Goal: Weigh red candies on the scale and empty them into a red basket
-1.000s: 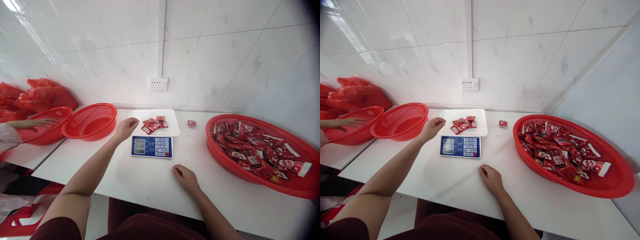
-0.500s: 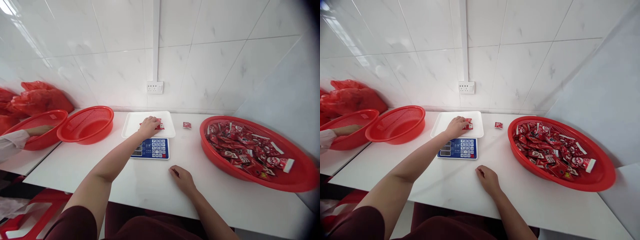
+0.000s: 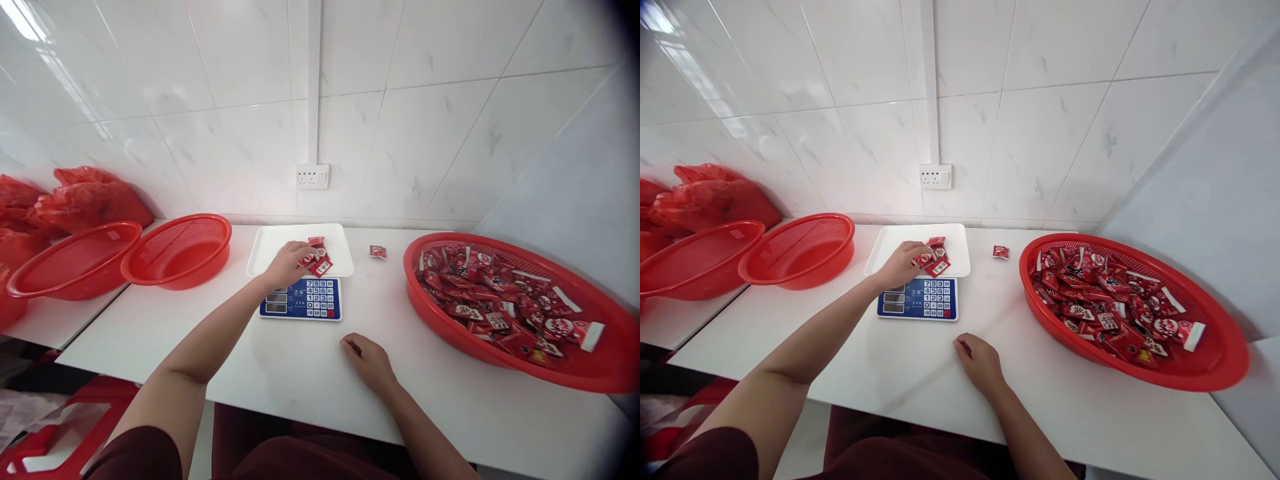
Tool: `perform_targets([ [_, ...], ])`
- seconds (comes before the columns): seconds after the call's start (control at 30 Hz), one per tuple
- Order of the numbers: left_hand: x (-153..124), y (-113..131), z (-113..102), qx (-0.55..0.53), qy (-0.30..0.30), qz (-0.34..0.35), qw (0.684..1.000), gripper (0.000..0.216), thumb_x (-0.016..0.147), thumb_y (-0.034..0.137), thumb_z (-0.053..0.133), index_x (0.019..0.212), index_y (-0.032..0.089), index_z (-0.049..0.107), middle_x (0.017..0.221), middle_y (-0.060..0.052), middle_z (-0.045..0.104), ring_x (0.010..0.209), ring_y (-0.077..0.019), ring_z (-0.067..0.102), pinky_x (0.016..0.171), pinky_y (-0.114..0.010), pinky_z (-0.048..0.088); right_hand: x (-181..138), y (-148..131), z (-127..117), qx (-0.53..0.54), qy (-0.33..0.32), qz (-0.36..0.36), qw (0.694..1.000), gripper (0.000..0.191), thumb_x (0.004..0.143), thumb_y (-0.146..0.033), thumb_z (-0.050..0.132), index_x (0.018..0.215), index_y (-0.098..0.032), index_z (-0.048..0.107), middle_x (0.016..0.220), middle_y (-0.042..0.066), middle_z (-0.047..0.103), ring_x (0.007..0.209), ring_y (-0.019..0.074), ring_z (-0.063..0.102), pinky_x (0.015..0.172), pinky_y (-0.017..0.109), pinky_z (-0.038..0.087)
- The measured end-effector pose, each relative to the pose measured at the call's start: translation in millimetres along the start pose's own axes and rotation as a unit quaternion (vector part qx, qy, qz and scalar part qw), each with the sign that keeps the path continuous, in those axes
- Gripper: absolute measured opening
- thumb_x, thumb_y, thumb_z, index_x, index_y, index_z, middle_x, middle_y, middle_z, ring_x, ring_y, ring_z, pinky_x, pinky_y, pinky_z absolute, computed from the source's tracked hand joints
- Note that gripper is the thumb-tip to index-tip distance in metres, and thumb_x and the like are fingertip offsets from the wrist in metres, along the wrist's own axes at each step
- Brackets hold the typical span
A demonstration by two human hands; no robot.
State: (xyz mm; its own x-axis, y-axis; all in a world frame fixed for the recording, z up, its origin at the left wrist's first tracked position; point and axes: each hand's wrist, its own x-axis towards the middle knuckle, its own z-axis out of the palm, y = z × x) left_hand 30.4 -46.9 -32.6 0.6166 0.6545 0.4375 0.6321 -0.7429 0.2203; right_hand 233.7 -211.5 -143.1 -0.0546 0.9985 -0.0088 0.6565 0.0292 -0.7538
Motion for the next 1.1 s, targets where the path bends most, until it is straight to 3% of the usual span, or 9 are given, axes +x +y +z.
perform_targets([
  [0.13, -8.5, -26.2, -21.9, -0.015, 0.028, -0.097, 0.995, 0.040, 0.071, 0.007, 0.046, 0.107, 0.019, 0.057, 0.110, -0.005, 0.059, 0.107, -0.0211, 0.047, 0.091, -0.036, 0.040, -0.3, -0.4, 0.4, 0.005, -0.002, 0.002, 1.000, 0.029, 0.083, -0.042, 0.037, 0.077, -0.023, 0.058, 0.073, 0.001, 0.063, 0.066, 0.0179, 0.056, 0.064, 0.030, 0.042],
  [0.23, -12.3, -44.6, -30.1, -0.015, 0.021, -0.172, 0.985, 0.030, 0.076, 0.016, 0.046, 0.103, 0.019, 0.060, 0.102, -0.005, 0.061, 0.097, -0.0201, 0.052, 0.083, -0.033, 0.045, -0.2, -1.3, 0.2, 0.001, 0.001, -0.002, 1.000, 0.030, 0.084, -0.042, 0.037, 0.075, -0.023, 0.058, 0.071, 0.001, 0.063, 0.065, 0.0173, 0.055, 0.062, 0.030, 0.042],
  [0.33, -13.9, -52.8, -32.4, -0.009, -0.001, -0.195, 0.981, 0.026, 0.078, 0.028, 0.049, 0.099, 0.019, 0.062, 0.092, -0.005, 0.062, 0.085, -0.0185, 0.055, 0.077, -0.032, 0.046, 0.3, -1.2, 0.2, -0.005, 0.005, -0.006, 1.000, 0.031, 0.084, -0.042, 0.036, 0.076, -0.023, 0.059, 0.071, 0.001, 0.063, 0.064, 0.0173, 0.055, 0.061, 0.030, 0.042],
  [0.6, -10.1, -47.1, -24.6, 0.024, -0.057, -0.129, 0.990, 0.025, 0.081, 0.031, 0.050, 0.099, 0.027, 0.066, 0.092, -0.005, 0.054, 0.093, -0.0215, 0.050, 0.082, -0.035, 0.043, 0.5, -1.8, 0.3, -0.016, 0.010, 0.001, 1.000, 0.028, 0.083, -0.041, 0.038, 0.076, -0.024, 0.059, 0.071, 0.000, 0.064, 0.064, 0.0167, 0.056, 0.061, 0.028, 0.043],
  [0.8, -5.5, -54.1, -13.5, 0.128, -0.092, -0.056, 0.986, 0.033, 0.084, 0.020, 0.042, 0.105, 0.033, 0.064, 0.100, -0.007, 0.049, 0.089, -0.0224, 0.049, 0.078, -0.037, 0.041, -0.2, -1.4, 0.7, -0.013, 0.007, 0.005, 1.000, 0.029, 0.084, -0.041, 0.037, 0.076, -0.024, 0.058, 0.071, 0.000, 0.063, 0.065, 0.0171, 0.056, 0.062, 0.028, 0.042],
  [1.0, -13.2, -62.9, -16.9, 0.132, -0.071, -0.067, 0.986, 0.041, 0.082, 0.010, 0.036, 0.103, 0.029, 0.066, 0.098, -0.007, 0.050, 0.089, -0.0215, 0.048, 0.078, -0.035, 0.042, 0.1, -1.4, 0.8, -0.009, 0.003, 0.002, 1.000, 0.029, 0.084, -0.041, 0.036, 0.077, -0.023, 0.058, 0.073, 0.001, 0.063, 0.066, 0.0177, 0.056, 0.064, 0.029, 0.042],
  [1.1, -18.4, -58.2, -19.9, 0.107, -0.069, -0.034, 0.991, 0.040, 0.082, 0.009, 0.036, 0.097, 0.027, 0.068, 0.098, -0.007, 0.050, 0.089, -0.0199, 0.048, 0.079, -0.033, 0.043, 0.7, -0.8, 1.0, -0.011, 0.003, 0.001, 1.000, 0.030, 0.084, -0.042, 0.036, 0.077, -0.023, 0.058, 0.071, 0.001, 0.063, 0.065, 0.0173, 0.056, 0.062, 0.029, 0.042],
])
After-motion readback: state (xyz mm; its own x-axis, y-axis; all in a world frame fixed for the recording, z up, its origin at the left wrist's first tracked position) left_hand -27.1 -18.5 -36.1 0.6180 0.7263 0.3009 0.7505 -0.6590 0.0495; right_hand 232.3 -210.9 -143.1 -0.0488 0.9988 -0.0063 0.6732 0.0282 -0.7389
